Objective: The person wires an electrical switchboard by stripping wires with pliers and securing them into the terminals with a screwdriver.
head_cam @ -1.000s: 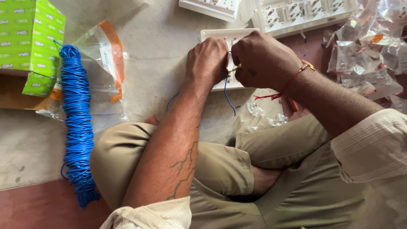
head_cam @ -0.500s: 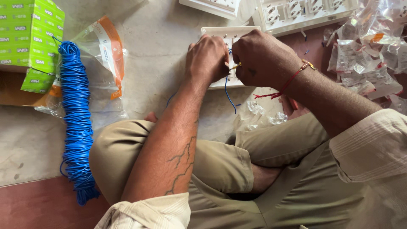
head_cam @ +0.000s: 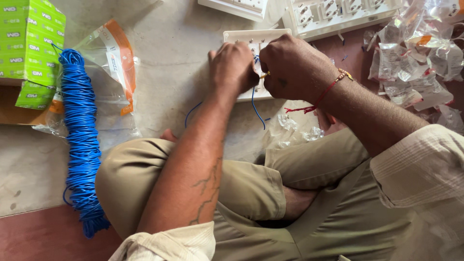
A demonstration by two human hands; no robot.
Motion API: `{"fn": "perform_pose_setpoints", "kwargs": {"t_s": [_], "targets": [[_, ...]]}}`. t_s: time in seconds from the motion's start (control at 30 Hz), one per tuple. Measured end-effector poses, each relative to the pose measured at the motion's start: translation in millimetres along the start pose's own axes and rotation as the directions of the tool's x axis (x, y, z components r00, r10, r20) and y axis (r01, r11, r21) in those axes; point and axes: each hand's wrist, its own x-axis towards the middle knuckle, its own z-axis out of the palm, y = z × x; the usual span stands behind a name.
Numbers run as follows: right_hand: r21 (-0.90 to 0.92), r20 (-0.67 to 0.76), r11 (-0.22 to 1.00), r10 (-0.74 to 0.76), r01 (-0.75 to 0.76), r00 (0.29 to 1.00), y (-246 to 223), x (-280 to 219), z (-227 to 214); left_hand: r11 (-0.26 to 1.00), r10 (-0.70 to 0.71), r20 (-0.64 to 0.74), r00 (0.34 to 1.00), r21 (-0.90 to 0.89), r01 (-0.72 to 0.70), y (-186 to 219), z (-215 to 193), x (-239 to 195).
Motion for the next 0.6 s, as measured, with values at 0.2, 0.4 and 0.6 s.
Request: {"fn": "perform_pose_setpoints", "kwargs": {"t_s": [0.2, 0.4, 0.6], "targets": [[0.009, 0.004, 0.998, 0.066, -0.066, 0.998, -2.6, -1.8, 3.7, 0.999, 0.012, 0.036, 0.999, 0.043, -0.013, -4.2, 5.7, 1.0], [0.105, -0.038, 0.994, 0.047, -0.043, 0.998, -2.0, -1.1, 0.6, 1.0, 0.013, -0.047, 0.999, 0.023, -0.012, 0.7, 3.3, -2.4], [0.063, -0.021, 0.996, 0.065, -0.064, 0.998, -0.4, -1.9, 1.6, 0.987, -0.117, 0.065, 0.991, -0.106, 0.124, -2.7, 3.4, -0.3]]}}
